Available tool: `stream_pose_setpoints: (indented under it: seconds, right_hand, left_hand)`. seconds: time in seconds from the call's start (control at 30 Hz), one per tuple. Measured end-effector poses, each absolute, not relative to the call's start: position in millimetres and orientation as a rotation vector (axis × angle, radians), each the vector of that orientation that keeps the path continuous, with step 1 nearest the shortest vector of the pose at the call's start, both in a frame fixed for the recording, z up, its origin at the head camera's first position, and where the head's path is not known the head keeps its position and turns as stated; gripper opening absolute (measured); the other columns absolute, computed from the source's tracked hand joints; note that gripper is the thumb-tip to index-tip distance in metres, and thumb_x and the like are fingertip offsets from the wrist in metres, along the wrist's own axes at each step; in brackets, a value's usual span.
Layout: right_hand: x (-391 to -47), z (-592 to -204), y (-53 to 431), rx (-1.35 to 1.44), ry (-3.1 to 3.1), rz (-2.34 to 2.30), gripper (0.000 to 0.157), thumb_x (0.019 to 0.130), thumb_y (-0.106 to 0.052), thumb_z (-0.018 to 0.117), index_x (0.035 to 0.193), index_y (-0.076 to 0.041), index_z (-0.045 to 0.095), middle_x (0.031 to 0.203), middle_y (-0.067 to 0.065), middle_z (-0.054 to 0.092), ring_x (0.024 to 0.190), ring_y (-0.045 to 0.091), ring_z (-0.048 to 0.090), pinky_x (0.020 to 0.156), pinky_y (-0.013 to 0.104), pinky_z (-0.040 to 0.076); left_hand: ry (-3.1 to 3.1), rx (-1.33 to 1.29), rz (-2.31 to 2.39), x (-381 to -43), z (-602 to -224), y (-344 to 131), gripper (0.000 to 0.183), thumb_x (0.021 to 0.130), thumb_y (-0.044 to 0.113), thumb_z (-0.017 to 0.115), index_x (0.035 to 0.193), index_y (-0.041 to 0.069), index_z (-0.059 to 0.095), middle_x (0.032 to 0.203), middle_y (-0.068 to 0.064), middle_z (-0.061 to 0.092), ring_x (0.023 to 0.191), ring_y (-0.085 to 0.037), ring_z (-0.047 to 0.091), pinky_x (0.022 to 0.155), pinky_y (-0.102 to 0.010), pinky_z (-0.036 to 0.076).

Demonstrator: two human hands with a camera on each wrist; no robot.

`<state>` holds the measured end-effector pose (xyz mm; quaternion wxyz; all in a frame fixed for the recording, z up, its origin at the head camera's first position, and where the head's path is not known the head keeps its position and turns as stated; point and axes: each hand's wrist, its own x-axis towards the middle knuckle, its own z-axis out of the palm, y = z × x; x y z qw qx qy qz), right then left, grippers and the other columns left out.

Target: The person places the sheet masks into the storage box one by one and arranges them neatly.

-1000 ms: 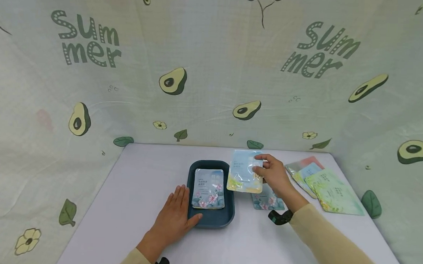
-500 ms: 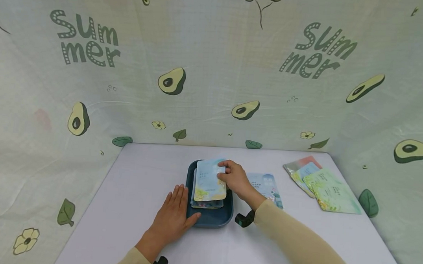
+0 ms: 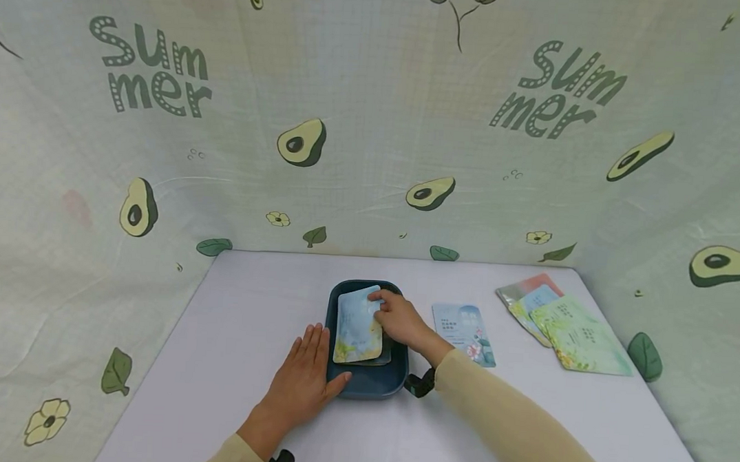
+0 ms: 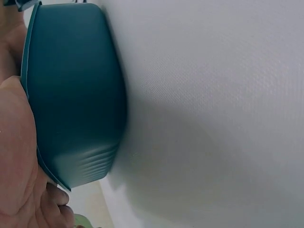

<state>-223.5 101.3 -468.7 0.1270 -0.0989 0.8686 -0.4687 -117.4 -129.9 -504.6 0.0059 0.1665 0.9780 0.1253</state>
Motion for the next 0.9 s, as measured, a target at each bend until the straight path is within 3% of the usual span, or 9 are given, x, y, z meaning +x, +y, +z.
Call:
stream_pose_setpoints:
  seconds: [0.27,0.43,0.57,0.77,0.9]
  right_hand:
    - [-223.4,-464.6,101.3,-0.374,2.640,-1.243,0.040,0.104,-0.008,0.063,0.144,-0.006,0.060,0.118,0.024,0.074,0.058,0.032,0.071,0.052,0.032,0.057]
    - [-223.9,-463.2,103.0,-0.303,2.642,-1.268,0.043,0.104,-0.011,0.064,0.146,-0.004,0.058,0.124,0.027,0.073,0.061,0.028,0.074,0.055,0.032,0.060]
    - [-223.0,-459.1,109.4,-0.260,2.715,-1.256,0.042,0.106,-0.014,0.062,0.146,-0.001,0.057,0.118,0.023,0.076,0.063,0.022,0.074,0.057,0.031,0.061]
    - [-220.6,-458.8,140.6,-0.294,2.980,-1.163,0.035,0.106,-0.017,0.062,0.137,-0.003,0.065,0.119,0.016,0.078,0.096,0.027,0.078,0.078,0.041,0.064]
    - [-219.3,-471.4,178.5,-0.363,3.140,-0.955,0.038,0.105,-0.018,0.064,0.140,-0.001,0.063,0.125,0.018,0.075,0.112,0.036,0.074,0.093,0.052,0.060]
  left_hand:
    - [3.051,0.504,0.410,-116.5,-502.6,-129.3,0.094,0.106,0.064,0.050,0.164,-0.005,0.025,0.172,-0.025,0.024,0.162,-0.041,0.020,0.129,-0.058,0.026]
    - [3.044,0.500,0.409,-116.8,-502.3,-128.7,0.094,0.106,0.063,0.050,0.164,-0.005,0.025,0.172,-0.025,0.024,0.162,-0.041,0.019,0.128,-0.058,0.026]
    - [3.038,0.490,0.420,-117.5,-502.3,-128.3,0.093,0.106,0.063,0.051,0.164,-0.005,0.026,0.172,-0.025,0.024,0.162,-0.041,0.020,0.128,-0.058,0.026]
    - [3.022,0.465,0.447,-117.3,-502.7,-127.5,0.093,0.106,0.062,0.051,0.165,-0.005,0.024,0.173,-0.025,0.022,0.162,-0.040,0.017,0.129,-0.058,0.025]
    - [3.015,0.458,0.450,-116.8,-501.8,-127.3,0.094,0.106,0.063,0.050,0.165,-0.005,0.024,0.173,-0.025,0.021,0.163,-0.040,0.017,0.129,-0.058,0.025]
